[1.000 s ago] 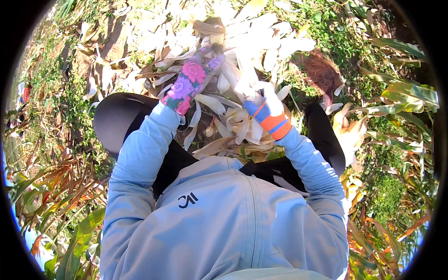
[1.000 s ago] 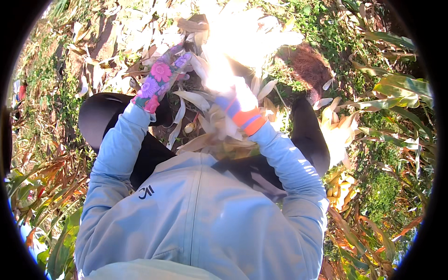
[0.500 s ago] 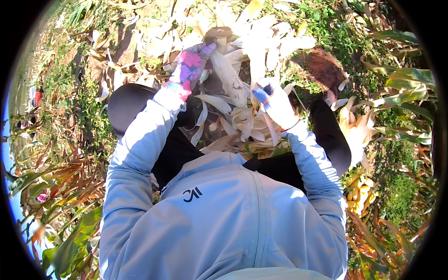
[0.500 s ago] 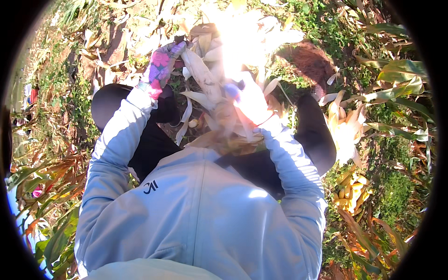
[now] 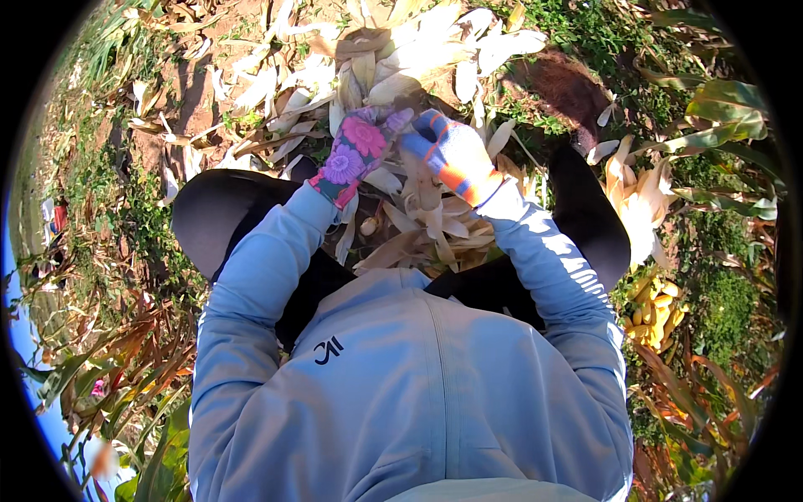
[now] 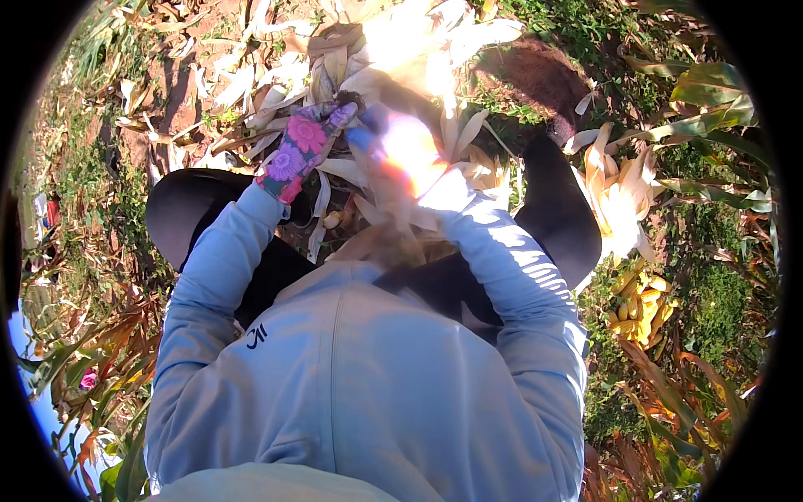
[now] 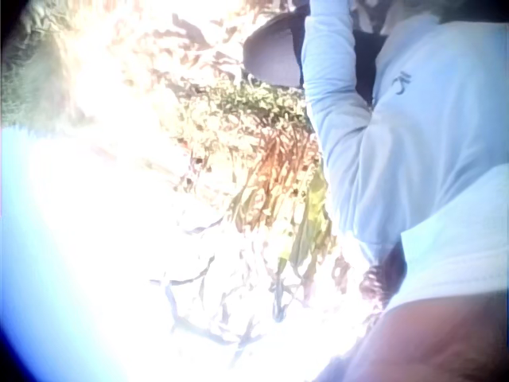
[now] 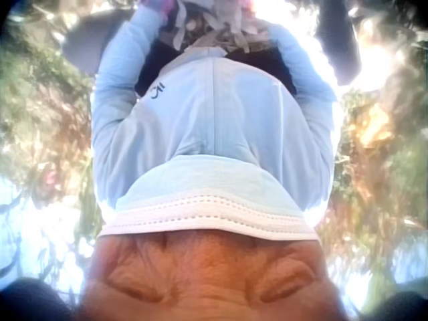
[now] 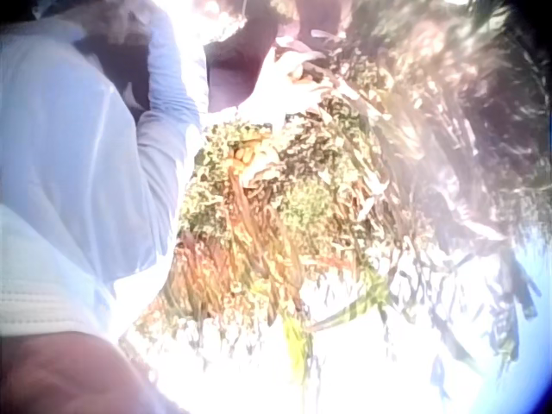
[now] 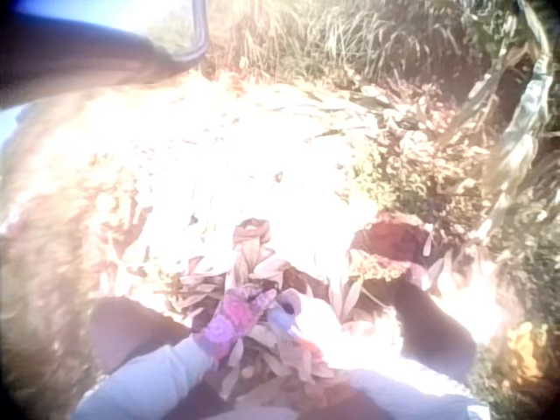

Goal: The person sits on the ground and repeatedly shucks corn cobs by hand, peeling back the husks to reveal the kernels. The husks are discarded to the side as each cob is processed.

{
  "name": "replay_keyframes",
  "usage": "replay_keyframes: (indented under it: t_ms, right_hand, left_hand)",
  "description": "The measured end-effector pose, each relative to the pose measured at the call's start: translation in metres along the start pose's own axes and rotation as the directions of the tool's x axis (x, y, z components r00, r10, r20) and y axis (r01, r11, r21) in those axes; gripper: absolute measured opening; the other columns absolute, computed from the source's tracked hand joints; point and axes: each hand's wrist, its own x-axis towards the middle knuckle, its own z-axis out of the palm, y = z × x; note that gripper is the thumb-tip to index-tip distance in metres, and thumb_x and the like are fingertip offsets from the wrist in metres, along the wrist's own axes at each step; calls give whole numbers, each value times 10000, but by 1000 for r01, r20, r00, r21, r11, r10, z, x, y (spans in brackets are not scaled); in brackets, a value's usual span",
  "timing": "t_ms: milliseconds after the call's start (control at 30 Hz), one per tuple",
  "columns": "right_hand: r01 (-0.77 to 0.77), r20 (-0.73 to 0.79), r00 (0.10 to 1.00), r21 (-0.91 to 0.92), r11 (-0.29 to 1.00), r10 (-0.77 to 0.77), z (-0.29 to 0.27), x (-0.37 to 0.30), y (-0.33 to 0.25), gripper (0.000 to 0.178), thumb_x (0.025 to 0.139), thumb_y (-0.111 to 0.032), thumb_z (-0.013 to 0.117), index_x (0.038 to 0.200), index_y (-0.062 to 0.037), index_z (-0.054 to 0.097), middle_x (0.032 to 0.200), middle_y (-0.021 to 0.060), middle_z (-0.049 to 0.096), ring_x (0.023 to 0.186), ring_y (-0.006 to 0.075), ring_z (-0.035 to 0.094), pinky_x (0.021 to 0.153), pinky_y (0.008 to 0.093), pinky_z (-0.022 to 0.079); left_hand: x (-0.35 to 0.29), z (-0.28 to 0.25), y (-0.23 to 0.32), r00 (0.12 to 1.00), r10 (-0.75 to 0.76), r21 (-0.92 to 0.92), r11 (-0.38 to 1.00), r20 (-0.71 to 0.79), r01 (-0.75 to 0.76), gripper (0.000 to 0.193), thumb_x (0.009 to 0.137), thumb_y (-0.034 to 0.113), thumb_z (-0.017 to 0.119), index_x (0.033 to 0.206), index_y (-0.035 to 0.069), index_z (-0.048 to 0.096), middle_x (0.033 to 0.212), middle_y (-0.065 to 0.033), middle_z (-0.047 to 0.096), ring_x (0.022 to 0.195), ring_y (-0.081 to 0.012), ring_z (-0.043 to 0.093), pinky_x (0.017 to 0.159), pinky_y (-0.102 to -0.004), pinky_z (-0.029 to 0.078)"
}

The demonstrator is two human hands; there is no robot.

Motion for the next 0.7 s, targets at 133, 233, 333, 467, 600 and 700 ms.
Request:
replay_keyframes:
  t_ms: [133, 233, 333, 467, 600, 700]
  right_hand:
    - [-180, -8, 982, 257, 950, 188, -9, 9, -6, 222, 784, -218, 582, 908, -34, 598, 746, 135, 612, 694, 251, 596, 643, 315, 453]
    - [-155, -52, 984, 211, 965, 169, -10, 10, -5, 180, 794, -176, 564, 900, -34, 598, 720, 131, 605, 684, 245, 592, 635, 309, 449]
    - [-138, -11, 990, 194, 971, 143, -9, 11, -3, 195, 796, -181, 568, 930, -42, 591, 770, 140, 607, 706, 247, 590, 643, 310, 448]
    - [-91, 70, 995, 271, 958, 74, -5, 12, 4, 266, 778, -204, 597, 982, -36, 570, 879, 161, 598, 762, 251, 586, 667, 320, 449]
    - [-35, 317, 948, 111, 993, -2, -8, 10, 36, 454, 759, -316, 628, 1048, 16, 514, 918, 184, 579, 811, 283, 578, 693, 355, 451]
    - [6, 257, 965, 190, 982, -56, -3, 14, 27, 496, 754, -355, 633, 1050, 21, 504, 907, 177, 565, 816, 294, 565, 695, 366, 445]
  left_hand:
    - [3, 12, 4, 997, -21, -161, 987, -80, 8, 284, 799, 228, 642, 944, -13, 602, 846, -87, 615, 781, -157, 574, 718, -272, 451]
    - [4, 14, 5, 995, -6, -122, 993, -99, -6, 286, 797, 230, 643, 945, -11, 599, 860, -94, 608, 770, -154, 569, 704, -270, 450]
    - [5, 12, -2, 995, 1, -107, 994, -101, -12, 287, 800, 232, 641, 954, -6, 599, 847, -80, 609, 744, -141, 564, 680, -260, 448]
    - [6, 7, 0, 997, -9, -166, 986, -73, -4, 280, 819, 243, 620, 979, 14, 602, 836, -43, 613, 693, -118, 556, 651, -241, 444]
    - [10, -5, 47, 988, -156, -316, 938, -11, 144, 297, 840, 286, 588, 1007, 40, 599, 855, -18, 613, 674, -106, 565, 624, -231, 461]
    - [9, -23, 57, 975, -220, -365, 911, -38, 191, 328, 850, 329, 565, 1020, 49, 591, 845, -18, 613, 677, -114, 580, 603, -234, 482]
